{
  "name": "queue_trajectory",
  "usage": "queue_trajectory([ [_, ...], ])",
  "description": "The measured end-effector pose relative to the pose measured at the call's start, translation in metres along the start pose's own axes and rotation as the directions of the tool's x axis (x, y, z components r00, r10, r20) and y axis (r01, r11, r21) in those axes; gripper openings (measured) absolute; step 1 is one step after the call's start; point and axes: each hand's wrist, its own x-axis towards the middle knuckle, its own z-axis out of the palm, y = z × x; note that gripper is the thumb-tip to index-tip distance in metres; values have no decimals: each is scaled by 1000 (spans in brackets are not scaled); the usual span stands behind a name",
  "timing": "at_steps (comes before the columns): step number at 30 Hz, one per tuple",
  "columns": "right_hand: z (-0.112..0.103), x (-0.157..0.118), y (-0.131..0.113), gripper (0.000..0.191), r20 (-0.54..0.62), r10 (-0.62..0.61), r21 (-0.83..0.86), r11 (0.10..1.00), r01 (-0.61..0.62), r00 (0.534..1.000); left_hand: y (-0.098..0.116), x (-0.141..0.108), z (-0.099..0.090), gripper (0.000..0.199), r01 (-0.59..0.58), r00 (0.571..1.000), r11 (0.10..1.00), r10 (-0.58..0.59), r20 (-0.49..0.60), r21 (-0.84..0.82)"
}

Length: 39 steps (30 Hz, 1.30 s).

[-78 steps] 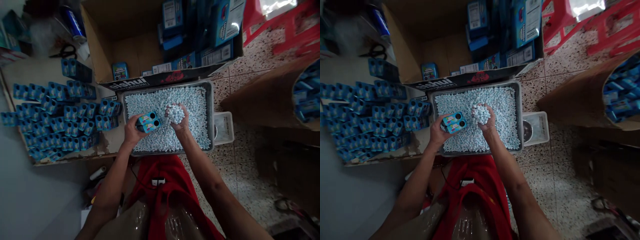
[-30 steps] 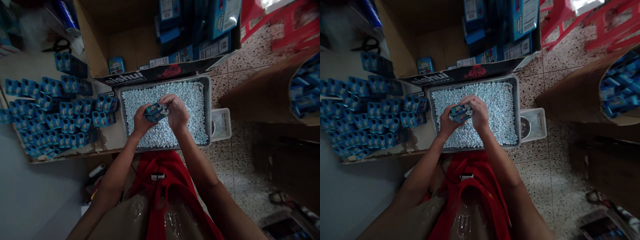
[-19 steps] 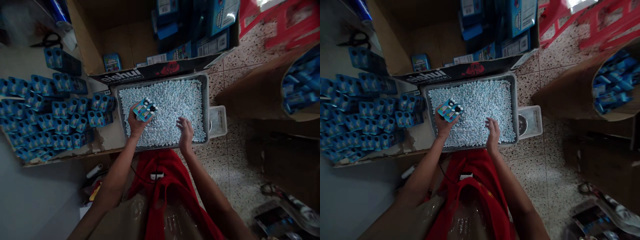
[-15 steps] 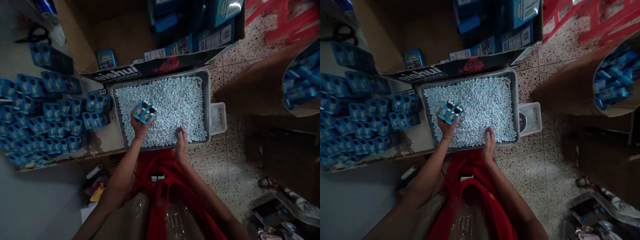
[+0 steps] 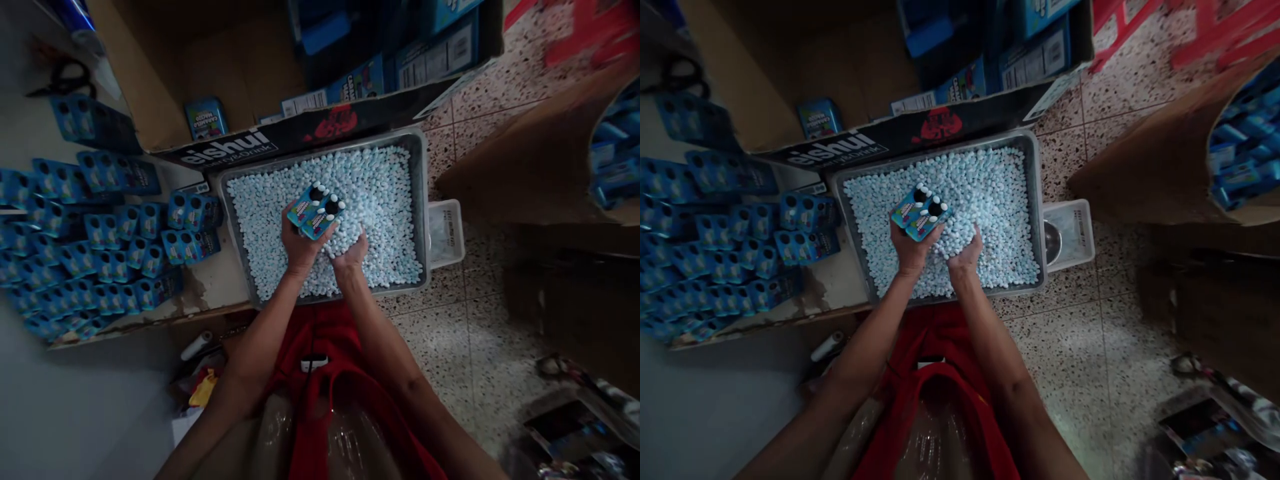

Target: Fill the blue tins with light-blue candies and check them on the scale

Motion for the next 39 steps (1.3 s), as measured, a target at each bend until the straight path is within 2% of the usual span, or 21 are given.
queue_trajectory([
  [3, 6, 1, -20, 62, 168, 1, -87, 996, 14, 986, 14, 21, -49, 96, -87, 990, 979, 65, 123, 184],
  [5, 11, -9, -33, 60, 209, -9, -100, 995, 30, 978, 21, 33, -79, 95, -164, 970, 951, 108, 219, 261],
  [8, 26, -32, -53, 55, 291, -65, -128, 986, 106, 954, 28, 42, -105, 86, -270, 921, 914, 152, 359, 304],
  [10, 41, -47, -65, 50, 373, -152, -153, 963, 222, 915, 31, 41, -108, 79, -299, 896, 903, 153, 417, 309],
  [13, 64, -64, -80, 36, 494, -289, -150, 901, 407, 820, 34, 36, -103, 75, -335, 877, 897, 185, 443, 288],
  [15, 77, -70, -84, 26, 540, -350, -111, 872, 477, 765, 36, 33, -99, 72, -362, 873, 894, 225, 432, 266],
  [17, 84, -71, -85, 22, 543, -390, -78, 858, 507, 743, 37, 33, -97, 70, -397, 855, 884, 260, 448, 245],
  [19, 87, -70, -84, 25, 518, -394, -80, 861, 502, 759, 37, 35, -98, 68, -428, 832, 875, 284, 476, 225],
  [20, 88, -69, -83, 27, 503, -381, -92, 869, 486, 776, 36, 35, -99, 68, -429, 837, 875, 291, 463, 225],
  [23, 87, -67, -81, 35, 468, -302, -120, 909, 399, 830, 33, 37, -104, 71, -378, 891, 886, 269, 367, 268],
  [25, 87, -68, -81, 39, 467, -257, -93, 937, 336, 846, 31, 35, -106, 75, -373, 890, 887, 260, 374, 271],
  [27, 86, -68, -81, 40, 498, -232, -55, 953, 298, 835, 29, 32, -107, 77, -374, 879, 890, 251, 405, 261],
  [30, 84, -68, -80, 41, 554, -222, -52, 953, 299, 802, 25, 27, -108, 78, -316, 897, 904, 185, 402, 289],
  [32, 82, -66, -78, 43, 558, -229, -65, 946, 316, 798, 22, 23, -108, 78, -286, 897, 906, 138, 421, 313],
  [36, 80, -64, -73, 43, 536, -241, -72, 942, 328, 809, 18, 17, -111, 83, -207, 941, 918, 92, 325, 339],
  [39, 83, -64, -70, 46, 549, -257, -87, 929, 360, 795, 18, 14, -112, 81, -254, 911, 912, 114, 396, 322],
])
